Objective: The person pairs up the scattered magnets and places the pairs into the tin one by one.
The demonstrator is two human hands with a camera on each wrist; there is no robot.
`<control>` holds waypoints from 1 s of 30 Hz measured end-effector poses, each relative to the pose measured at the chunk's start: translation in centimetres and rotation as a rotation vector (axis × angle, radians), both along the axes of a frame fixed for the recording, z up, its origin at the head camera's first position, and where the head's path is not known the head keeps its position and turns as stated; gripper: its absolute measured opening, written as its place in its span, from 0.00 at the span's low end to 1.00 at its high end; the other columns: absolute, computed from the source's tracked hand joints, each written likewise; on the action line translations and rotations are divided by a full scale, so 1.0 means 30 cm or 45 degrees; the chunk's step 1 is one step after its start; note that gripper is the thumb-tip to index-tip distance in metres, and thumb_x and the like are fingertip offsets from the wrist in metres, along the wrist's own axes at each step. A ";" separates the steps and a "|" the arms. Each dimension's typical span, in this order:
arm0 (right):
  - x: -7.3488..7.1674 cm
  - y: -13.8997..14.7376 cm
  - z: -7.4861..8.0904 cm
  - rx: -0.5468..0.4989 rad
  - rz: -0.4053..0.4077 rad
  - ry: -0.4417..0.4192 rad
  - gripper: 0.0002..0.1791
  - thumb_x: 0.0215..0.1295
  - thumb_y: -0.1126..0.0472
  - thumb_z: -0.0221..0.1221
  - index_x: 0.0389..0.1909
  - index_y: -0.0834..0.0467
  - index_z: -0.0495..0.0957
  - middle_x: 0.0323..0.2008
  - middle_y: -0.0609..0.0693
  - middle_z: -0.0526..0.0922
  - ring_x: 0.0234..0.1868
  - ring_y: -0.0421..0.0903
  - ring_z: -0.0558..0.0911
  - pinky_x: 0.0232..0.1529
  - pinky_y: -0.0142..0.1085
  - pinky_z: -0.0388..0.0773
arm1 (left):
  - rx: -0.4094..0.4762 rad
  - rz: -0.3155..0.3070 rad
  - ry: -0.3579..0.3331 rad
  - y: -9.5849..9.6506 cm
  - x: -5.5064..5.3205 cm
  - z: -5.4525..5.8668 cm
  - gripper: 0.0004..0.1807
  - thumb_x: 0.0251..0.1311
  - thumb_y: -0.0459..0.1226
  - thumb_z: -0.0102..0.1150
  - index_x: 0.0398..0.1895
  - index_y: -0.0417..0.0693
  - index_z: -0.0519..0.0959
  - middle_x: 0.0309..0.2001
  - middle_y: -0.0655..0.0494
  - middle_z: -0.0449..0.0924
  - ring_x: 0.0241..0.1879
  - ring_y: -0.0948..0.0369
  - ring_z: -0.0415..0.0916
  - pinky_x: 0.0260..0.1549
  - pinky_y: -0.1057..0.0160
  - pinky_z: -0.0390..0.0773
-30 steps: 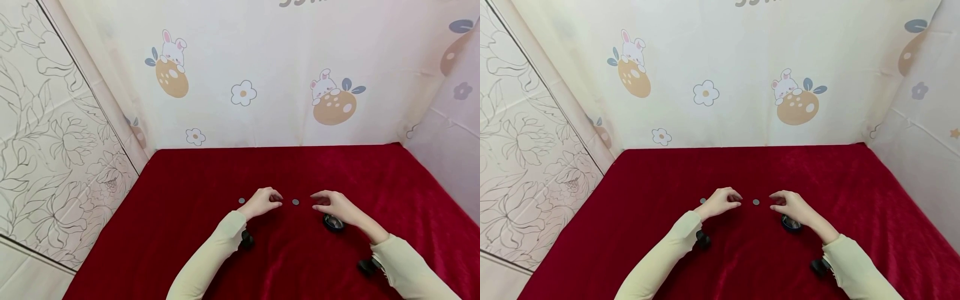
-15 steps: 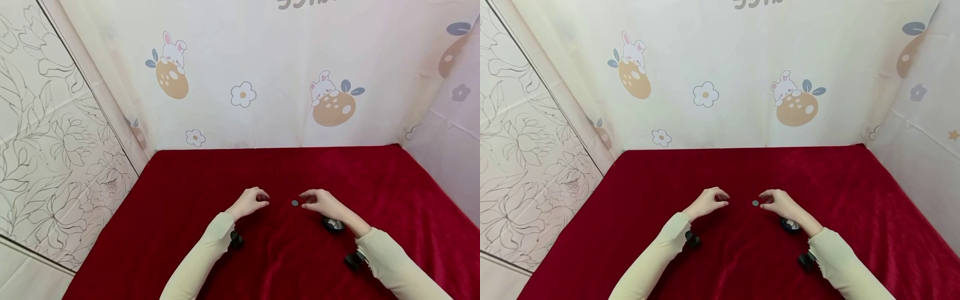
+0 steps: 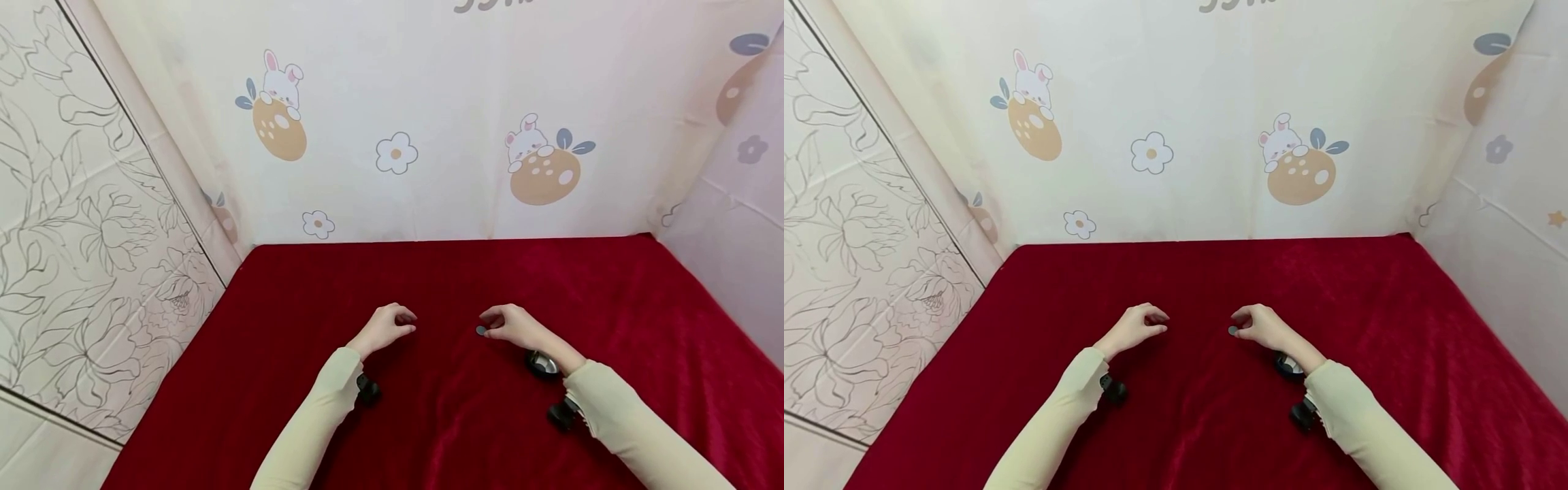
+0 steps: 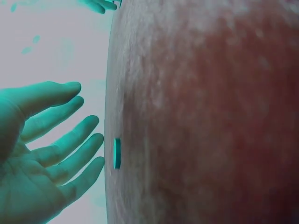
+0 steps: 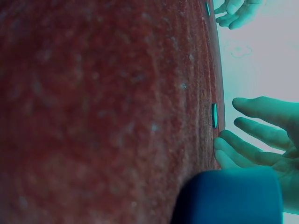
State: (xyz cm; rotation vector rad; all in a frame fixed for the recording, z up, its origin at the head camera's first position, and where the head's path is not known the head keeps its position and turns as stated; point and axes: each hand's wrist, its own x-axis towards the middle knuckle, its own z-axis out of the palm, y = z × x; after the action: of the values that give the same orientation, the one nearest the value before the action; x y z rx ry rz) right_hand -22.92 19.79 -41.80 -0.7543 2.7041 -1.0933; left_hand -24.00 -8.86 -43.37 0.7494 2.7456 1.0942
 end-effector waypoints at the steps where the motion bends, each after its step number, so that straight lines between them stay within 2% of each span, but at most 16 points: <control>1: -0.003 0.000 -0.002 0.001 0.000 -0.002 0.17 0.51 0.69 0.59 0.42 0.74 0.74 0.39 0.63 0.78 0.35 0.51 0.79 0.31 0.32 0.74 | -0.005 0.001 0.003 -0.007 -0.001 -0.001 0.11 0.55 0.35 0.57 0.41 0.41 0.78 0.37 0.53 0.75 0.38 0.59 0.73 0.37 0.66 0.72; 15: -0.025 -0.018 -0.019 0.030 0.024 0.029 0.17 0.46 0.69 0.63 0.39 0.73 0.76 0.34 0.61 0.80 0.33 0.51 0.79 0.32 0.34 0.74 | -0.093 0.030 -0.047 -0.071 -0.015 -0.003 0.12 0.52 0.32 0.59 0.41 0.40 0.78 0.37 0.51 0.74 0.39 0.58 0.72 0.39 0.63 0.72; 22: -0.035 -0.024 -0.029 0.083 0.018 0.013 0.18 0.44 0.69 0.64 0.38 0.72 0.77 0.32 0.58 0.79 0.33 0.51 0.78 0.34 0.37 0.74 | -0.156 0.034 -0.115 -0.079 -0.021 0.003 0.14 0.47 0.30 0.63 0.41 0.38 0.78 0.36 0.49 0.71 0.38 0.56 0.72 0.38 0.63 0.72; 30: -0.037 -0.031 -0.036 0.104 0.039 0.044 0.14 0.44 0.72 0.62 0.35 0.72 0.78 0.31 0.58 0.80 0.31 0.50 0.78 0.31 0.36 0.74 | -0.205 0.020 -0.084 -0.074 -0.029 -0.004 0.12 0.46 0.27 0.63 0.37 0.35 0.79 0.35 0.47 0.74 0.35 0.55 0.74 0.34 0.65 0.74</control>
State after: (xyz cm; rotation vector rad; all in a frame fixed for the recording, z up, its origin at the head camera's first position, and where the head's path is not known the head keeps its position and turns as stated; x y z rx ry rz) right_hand -24.03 18.85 -42.87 -0.8060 2.7370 -0.9658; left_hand -24.88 -11.09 -43.50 0.6584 2.7472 0.8703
